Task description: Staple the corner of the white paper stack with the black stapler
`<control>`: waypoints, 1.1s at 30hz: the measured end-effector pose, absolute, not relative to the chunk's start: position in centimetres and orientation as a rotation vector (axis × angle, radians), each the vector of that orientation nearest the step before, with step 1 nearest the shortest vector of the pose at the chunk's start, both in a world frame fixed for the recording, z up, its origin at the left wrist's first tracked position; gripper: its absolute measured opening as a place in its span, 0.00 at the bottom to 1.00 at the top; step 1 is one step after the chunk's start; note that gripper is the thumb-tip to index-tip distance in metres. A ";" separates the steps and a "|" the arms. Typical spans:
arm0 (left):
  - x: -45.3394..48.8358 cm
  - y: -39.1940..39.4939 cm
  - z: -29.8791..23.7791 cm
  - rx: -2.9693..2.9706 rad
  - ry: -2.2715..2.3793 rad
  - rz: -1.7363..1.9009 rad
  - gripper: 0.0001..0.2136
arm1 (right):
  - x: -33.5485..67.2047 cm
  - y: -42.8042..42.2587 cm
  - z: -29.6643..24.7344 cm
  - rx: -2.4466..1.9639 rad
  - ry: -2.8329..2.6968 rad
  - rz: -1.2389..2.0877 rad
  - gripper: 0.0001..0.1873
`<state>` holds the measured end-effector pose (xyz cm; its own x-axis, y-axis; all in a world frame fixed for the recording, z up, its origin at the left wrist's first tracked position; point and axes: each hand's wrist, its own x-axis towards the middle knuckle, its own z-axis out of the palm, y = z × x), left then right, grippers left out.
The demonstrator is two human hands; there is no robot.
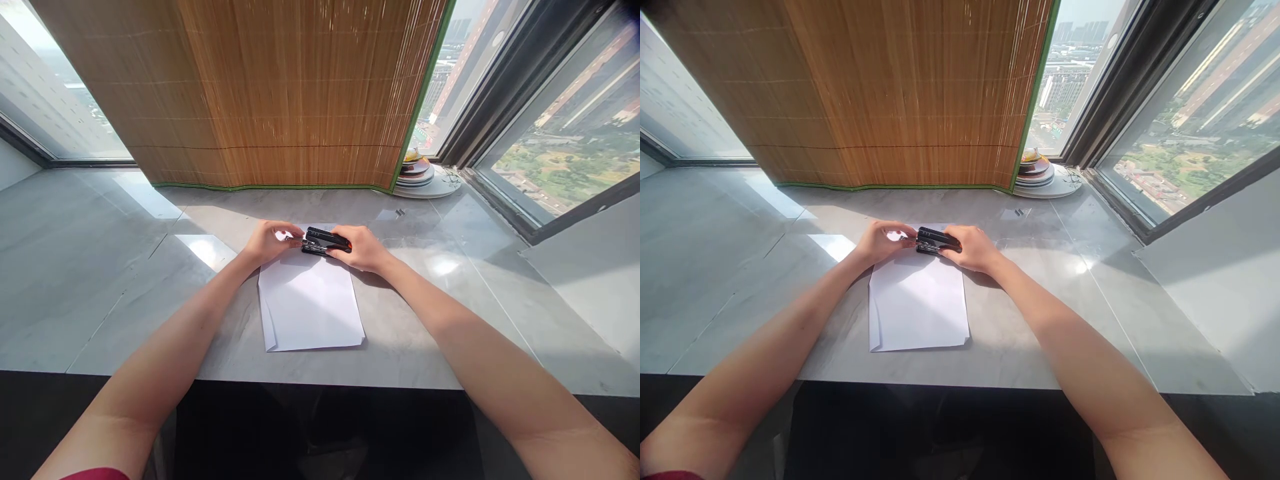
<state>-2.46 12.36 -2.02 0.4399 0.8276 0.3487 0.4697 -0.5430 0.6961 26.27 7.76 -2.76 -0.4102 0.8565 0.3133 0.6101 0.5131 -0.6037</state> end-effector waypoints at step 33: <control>-3.7 12.5 -1.5 1.993 1.028 0.895 0.19 | 26.4 7.6 -2.4 -1.102 -1.997 0.493 0.12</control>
<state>-3.71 12.53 -1.48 0.4432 0.8605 0.2513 0.3676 -0.4301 0.8246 26.38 7.59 -2.41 -0.3133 0.8362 0.4502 0.5309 0.5473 -0.6470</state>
